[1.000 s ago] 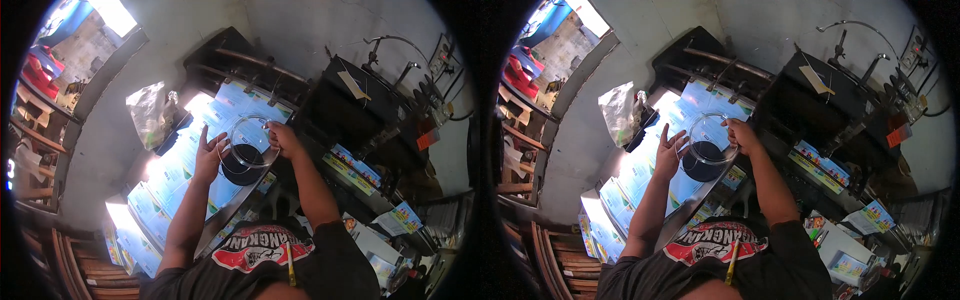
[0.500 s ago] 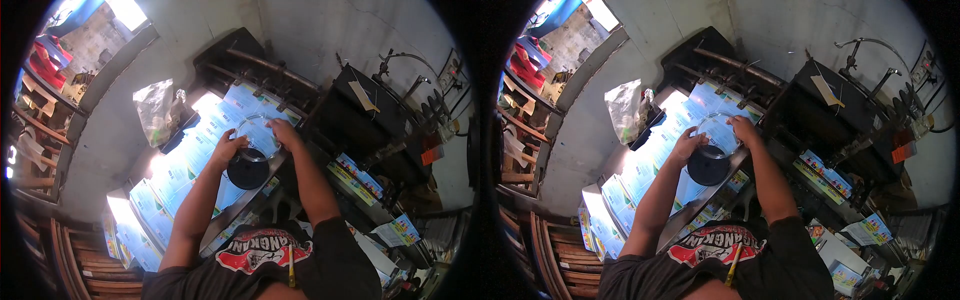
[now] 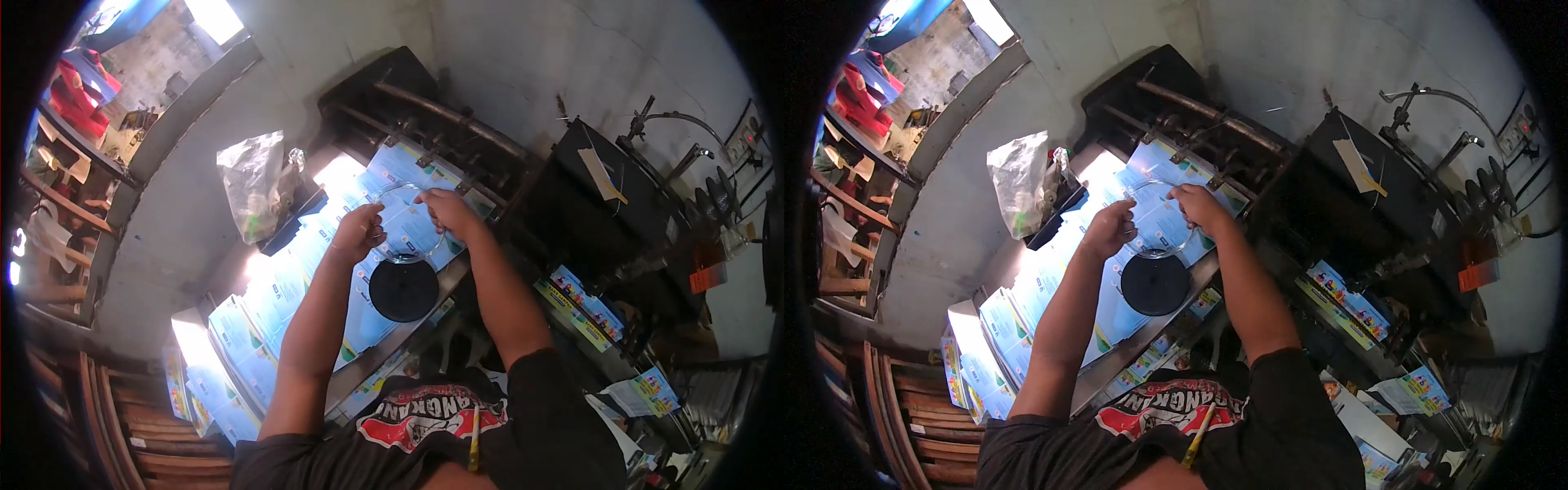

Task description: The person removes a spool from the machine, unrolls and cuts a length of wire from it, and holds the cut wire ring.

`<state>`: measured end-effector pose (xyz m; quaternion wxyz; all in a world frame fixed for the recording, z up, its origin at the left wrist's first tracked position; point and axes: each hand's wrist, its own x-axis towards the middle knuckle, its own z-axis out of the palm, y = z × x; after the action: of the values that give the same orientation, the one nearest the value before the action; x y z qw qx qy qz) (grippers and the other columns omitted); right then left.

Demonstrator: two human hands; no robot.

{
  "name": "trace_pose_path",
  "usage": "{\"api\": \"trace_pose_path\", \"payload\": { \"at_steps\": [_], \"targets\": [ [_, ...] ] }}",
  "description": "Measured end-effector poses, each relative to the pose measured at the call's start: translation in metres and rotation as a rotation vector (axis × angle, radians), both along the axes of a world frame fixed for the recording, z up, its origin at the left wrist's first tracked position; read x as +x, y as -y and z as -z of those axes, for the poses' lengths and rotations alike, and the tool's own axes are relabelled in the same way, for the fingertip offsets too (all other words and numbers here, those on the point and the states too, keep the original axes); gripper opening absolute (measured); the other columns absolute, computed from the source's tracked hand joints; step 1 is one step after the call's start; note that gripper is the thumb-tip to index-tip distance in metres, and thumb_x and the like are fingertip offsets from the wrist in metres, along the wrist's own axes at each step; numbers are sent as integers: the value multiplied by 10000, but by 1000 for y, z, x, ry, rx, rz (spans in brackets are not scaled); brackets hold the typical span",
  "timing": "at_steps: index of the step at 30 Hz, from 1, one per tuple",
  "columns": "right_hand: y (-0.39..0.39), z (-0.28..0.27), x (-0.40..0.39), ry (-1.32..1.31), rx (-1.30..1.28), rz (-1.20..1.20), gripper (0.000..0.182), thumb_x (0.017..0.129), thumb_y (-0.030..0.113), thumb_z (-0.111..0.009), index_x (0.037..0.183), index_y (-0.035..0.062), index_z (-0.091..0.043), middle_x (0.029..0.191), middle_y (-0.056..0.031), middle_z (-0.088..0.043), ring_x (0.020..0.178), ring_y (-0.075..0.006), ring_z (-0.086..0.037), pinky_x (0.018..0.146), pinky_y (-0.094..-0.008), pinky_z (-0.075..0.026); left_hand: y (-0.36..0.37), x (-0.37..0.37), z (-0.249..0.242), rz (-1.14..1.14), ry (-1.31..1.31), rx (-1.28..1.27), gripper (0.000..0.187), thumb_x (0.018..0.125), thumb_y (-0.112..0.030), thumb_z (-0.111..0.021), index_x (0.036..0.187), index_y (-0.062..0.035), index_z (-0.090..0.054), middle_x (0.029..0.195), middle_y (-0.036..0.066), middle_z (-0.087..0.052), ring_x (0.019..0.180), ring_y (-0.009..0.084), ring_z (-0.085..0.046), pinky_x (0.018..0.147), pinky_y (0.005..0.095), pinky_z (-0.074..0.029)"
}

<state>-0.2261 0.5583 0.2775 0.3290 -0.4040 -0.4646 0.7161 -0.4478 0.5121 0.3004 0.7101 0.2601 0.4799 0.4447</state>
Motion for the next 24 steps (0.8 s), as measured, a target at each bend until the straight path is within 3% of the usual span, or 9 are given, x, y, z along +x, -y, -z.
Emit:
{"api": "trace_pose_path", "payload": {
  "at_steps": [1, 6, 8, 11, 14, 18, 20, 23, 24],
  "targets": [
    [-1, -1, -7, -2, -3, -7, 275, 957, 284, -472, 1021, 40, -581, 602, 37, -356, 463, -71, -327, 428, -251, -302, 2, -3, -5, -63, -17, -64, 147, 878, -211, -611, 923, -83, -556, 668, -30, -432, 549, 85, -396, 577, 269, -422],
    [-21, -11, -31, 13, -30, -172, 247, 951, 264, -464, 1006, 56, -586, 615, 36, -360, 475, -73, -332, 432, -260, -287, 6, -18, -20, -184, -105, -92, 188, 891, -238, -606, 976, -75, -567, 733, -22, -469, 569, 76, -434, 556, 241, -440],
    [-30, -15, -39, 14, -31, -262, 243, 945, 261, -466, 1002, 61, -591, 616, 36, -358, 476, -76, -335, 432, -263, -286, 10, -24, -25, -86, -342, 15, 249, 892, -257, -614, 1053, -70, -579, 779, -16, -497, 610, 71, -474, 566, 237, -460],
    [-42, -10, -61, 1, -15, -409, 232, 920, 266, -491, 1004, 78, -599, 616, 38, -351, 474, -82, -338, 433, -275, -283, 12, -38, -22, -111, -372, 38, 273, 901, -297, -609, 1081, -94, -593, 808, -11, -535, 663, 87, -518, 625, 247, -480],
    [-48, -18, -83, 2, -57, -538, 183, 909, 206, -501, 1012, 83, -590, 609, 53, -347, 463, -59, -330, 402, -223, -249, 17, -64, -14, -86, -396, 30, 376, 860, -317, -663, 1119, -57, -578, 897, 23, -561, 708, 99, -531, 676, 273, -497],
    [-57, -21, -100, -44, -64, -618, 181, 924, 209, -495, 1013, 80, -584, 595, 64, -344, 445, -51, -314, 399, -220, -248, 64, -90, -24, -15, -381, 19, 489, 895, -233, -627, 1315, -49, -455, 1005, 42, -590, 886, 126, -579, 811, 316, -519],
    [-59, -31, -98, -10, -53, -585, 210, 923, 221, -500, 1039, 70, -588, 595, 61, -356, 449, -49, -315, 404, -224, -251, 80, -124, -16, -16, -226, -77, 453, 916, -158, -584, 1332, -55, -436, 1126, 81, -600, 983, 164, -594, 879, 368, -507],
    [-67, -32, -109, 20, -27, -602, 237, 927, 234, -496, 1048, 53, -588, 590, 55, -356, 451, -53, -316, 401, -235, -253, 83, -152, -24, -57, -381, -82, 453, 907, -141, -568, 1335, -63, -439, 1219, 112, -574, 1085, 222, -572, 902, 419, -481],
    [-67, -34, -116, 70, 1, -656, 252, 933, 240, -486, 1057, 45, -587, 591, 52, -355, 452, -59, -311, 406, -241, -250, 75, -157, -24, -120, -488, 17, 453, 915, -210, -581, 1320, -48, -456, 1211, 115, -576, 1100, 213, -558, 922, 382, -463]
  ]
}}
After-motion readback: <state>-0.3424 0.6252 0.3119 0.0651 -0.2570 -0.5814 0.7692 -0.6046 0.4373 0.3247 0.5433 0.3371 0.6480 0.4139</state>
